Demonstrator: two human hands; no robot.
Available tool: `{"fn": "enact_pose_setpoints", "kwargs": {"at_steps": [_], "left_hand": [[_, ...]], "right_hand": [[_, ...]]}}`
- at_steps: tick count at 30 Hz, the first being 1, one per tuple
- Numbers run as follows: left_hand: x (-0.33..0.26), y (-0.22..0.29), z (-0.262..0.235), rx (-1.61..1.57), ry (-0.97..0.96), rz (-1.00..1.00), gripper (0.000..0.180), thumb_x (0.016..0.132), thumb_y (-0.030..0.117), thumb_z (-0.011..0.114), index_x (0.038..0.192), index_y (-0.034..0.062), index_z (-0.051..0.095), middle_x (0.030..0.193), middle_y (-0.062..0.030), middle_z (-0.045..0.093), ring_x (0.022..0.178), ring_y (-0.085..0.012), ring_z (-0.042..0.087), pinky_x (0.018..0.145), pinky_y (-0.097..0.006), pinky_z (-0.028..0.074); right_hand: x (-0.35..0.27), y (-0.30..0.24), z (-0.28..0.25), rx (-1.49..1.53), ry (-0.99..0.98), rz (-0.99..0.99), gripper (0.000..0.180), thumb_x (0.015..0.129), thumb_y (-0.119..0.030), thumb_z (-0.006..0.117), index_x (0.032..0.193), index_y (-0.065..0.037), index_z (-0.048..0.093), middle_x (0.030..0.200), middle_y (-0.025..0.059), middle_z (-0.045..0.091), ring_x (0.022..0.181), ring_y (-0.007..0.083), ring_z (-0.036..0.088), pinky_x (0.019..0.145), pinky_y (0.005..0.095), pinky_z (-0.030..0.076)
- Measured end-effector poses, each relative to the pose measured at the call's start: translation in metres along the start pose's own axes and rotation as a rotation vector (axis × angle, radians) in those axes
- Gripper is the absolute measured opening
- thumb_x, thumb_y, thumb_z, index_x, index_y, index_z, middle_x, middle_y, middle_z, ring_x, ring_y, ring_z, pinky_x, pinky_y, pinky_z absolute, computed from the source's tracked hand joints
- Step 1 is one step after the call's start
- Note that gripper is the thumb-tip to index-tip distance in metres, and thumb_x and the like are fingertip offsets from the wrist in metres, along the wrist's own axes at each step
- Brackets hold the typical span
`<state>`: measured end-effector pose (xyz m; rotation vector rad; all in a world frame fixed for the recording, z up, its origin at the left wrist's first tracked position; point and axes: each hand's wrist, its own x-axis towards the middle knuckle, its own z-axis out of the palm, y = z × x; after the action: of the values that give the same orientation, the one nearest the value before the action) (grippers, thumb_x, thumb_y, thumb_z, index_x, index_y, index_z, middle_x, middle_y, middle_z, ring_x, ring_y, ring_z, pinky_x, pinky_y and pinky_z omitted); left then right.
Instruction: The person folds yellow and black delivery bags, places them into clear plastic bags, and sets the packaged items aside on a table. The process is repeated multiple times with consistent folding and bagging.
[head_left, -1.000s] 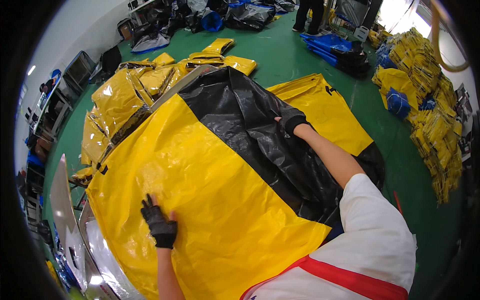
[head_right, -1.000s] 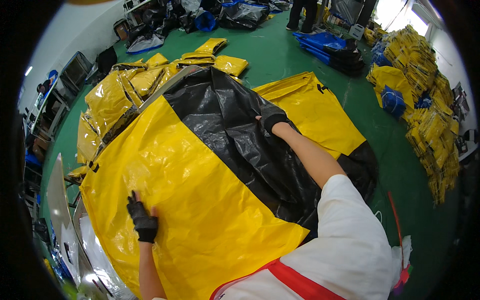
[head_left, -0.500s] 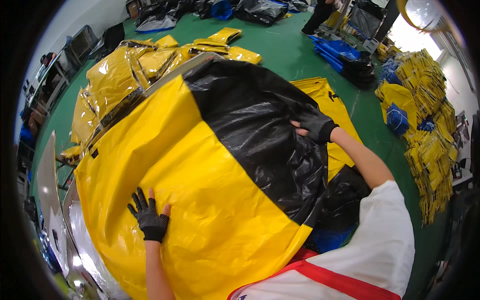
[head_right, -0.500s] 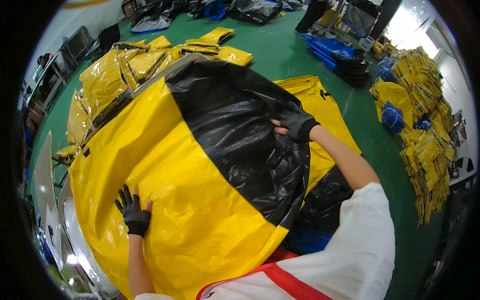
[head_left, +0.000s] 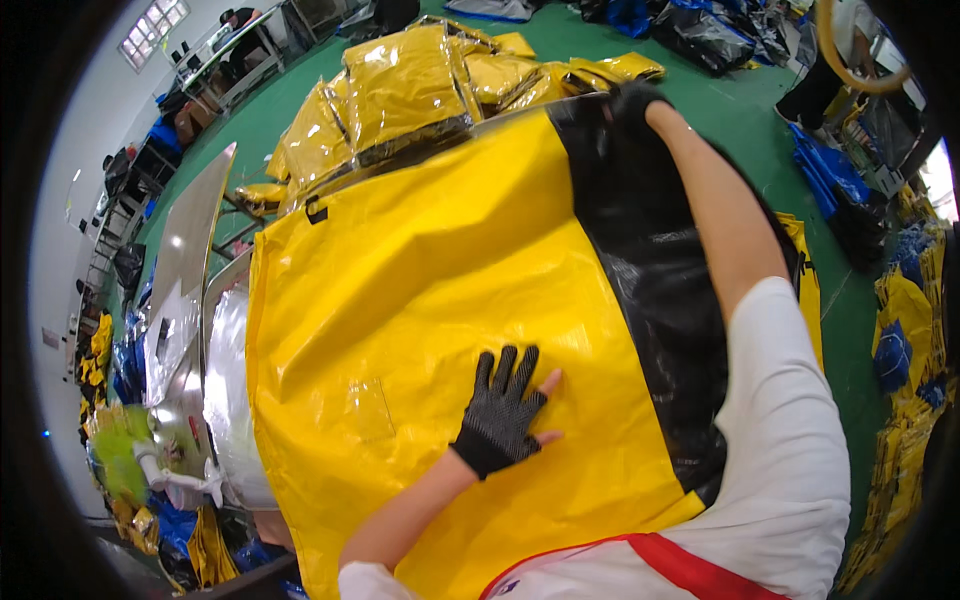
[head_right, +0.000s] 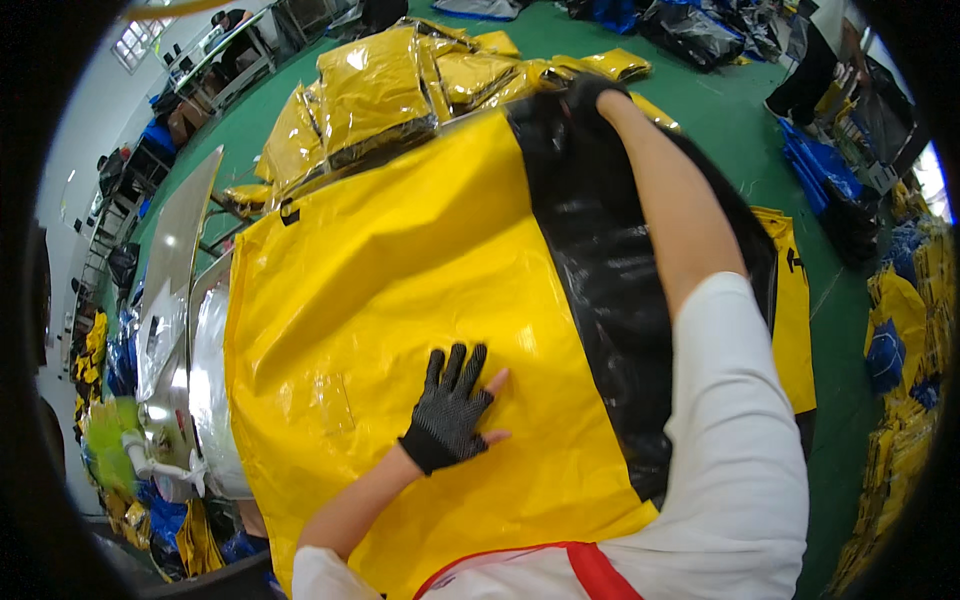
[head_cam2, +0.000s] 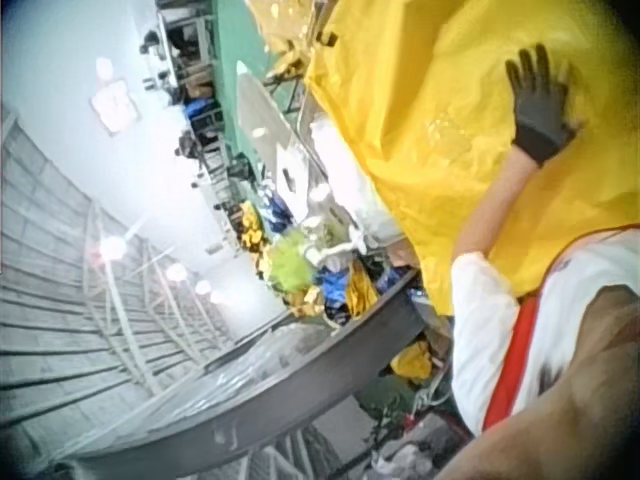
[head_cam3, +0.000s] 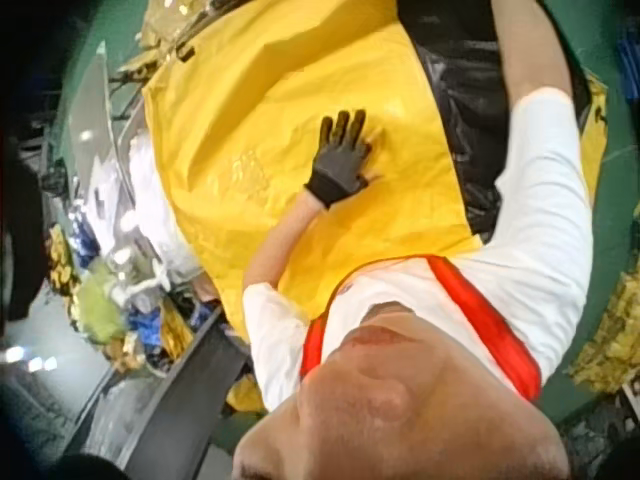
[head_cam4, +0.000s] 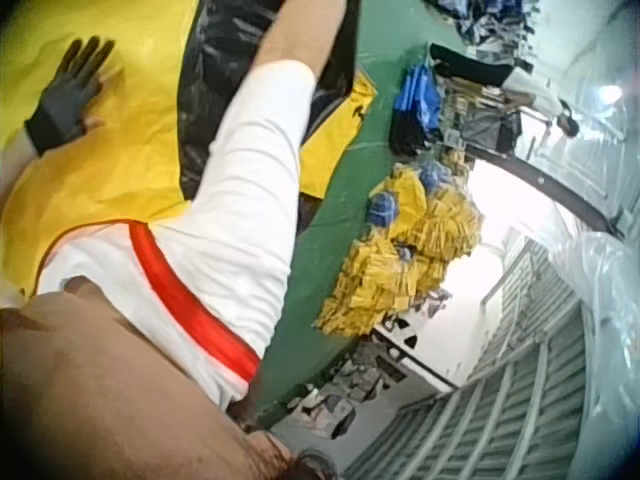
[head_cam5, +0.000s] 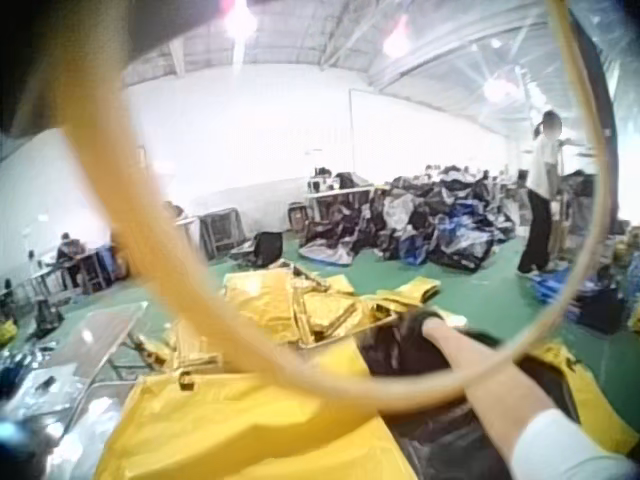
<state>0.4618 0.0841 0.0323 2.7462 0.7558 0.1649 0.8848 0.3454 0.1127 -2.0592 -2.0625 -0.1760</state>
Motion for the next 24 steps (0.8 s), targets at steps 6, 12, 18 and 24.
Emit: {"fn": "enact_pose_setpoints", "kwargs": {"at_steps": [6, 12, 18, 24], "left_hand": [[0.012, -0.052, 0.020, 0.199, 0.324, -0.207, 0.071, 0.076, 0.057, 0.058, 0.130, 0.0107, 0.049, 0.143, -0.0190, 0.035, 0.132, -0.0398, 0.029, 0.102, -0.069, 0.008], [0.034, -0.053, 0.024, -0.362, 0.268, -0.287, 0.052, 0.085, 0.047, 0.050, 0.125, 0.0138, 0.053, 0.134, -0.0121, 0.047, 0.124, -0.0322, 0.040, 0.105, -0.048, 0.026], [0.026, -0.065, 0.047, -0.137, 0.218, -0.452, 0.048, 0.086, 0.043, 0.050, 0.123, 0.0121, 0.053, 0.130, -0.0135, 0.050, 0.118, -0.0326, 0.044, 0.102, -0.046, 0.032], [-0.069, -0.062, 0.018, -0.080, 0.105, 0.000, 0.039, 0.087, 0.036, 0.052, 0.113, 0.0074, 0.058, 0.113, -0.0180, 0.059, 0.108, -0.0375, 0.052, 0.097, -0.045, 0.038]], "right_hand": [[-0.217, -0.095, -0.098, 0.155, 0.271, -0.271, 0.060, 0.082, -0.035, 0.065, 0.130, -0.007, 0.043, 0.122, 0.0130, 0.053, 0.108, 0.0330, 0.054, 0.094, 0.0415, 0.045], [-0.458, -0.023, -0.084, -0.105, -0.116, -0.086, 0.074, 0.073, -0.023, 0.071, 0.137, -0.005, 0.041, 0.089, 0.0150, 0.060, 0.088, 0.0365, 0.056, 0.080, 0.0467, 0.043], [-0.389, -0.181, -0.150, -0.088, 0.235, -0.262, 0.086, 0.067, -0.052, 0.071, 0.134, -0.006, 0.044, 0.131, 0.0223, 0.044, 0.126, 0.0427, 0.036, 0.107, 0.0511, 0.024], [-0.365, -0.140, -0.107, 0.203, 0.125, -0.550, 0.029, 0.071, -0.009, 0.063, 0.100, -0.013, 0.066, 0.116, 0.0132, 0.059, 0.111, 0.0379, 0.051, 0.100, 0.0462, 0.037]]}}
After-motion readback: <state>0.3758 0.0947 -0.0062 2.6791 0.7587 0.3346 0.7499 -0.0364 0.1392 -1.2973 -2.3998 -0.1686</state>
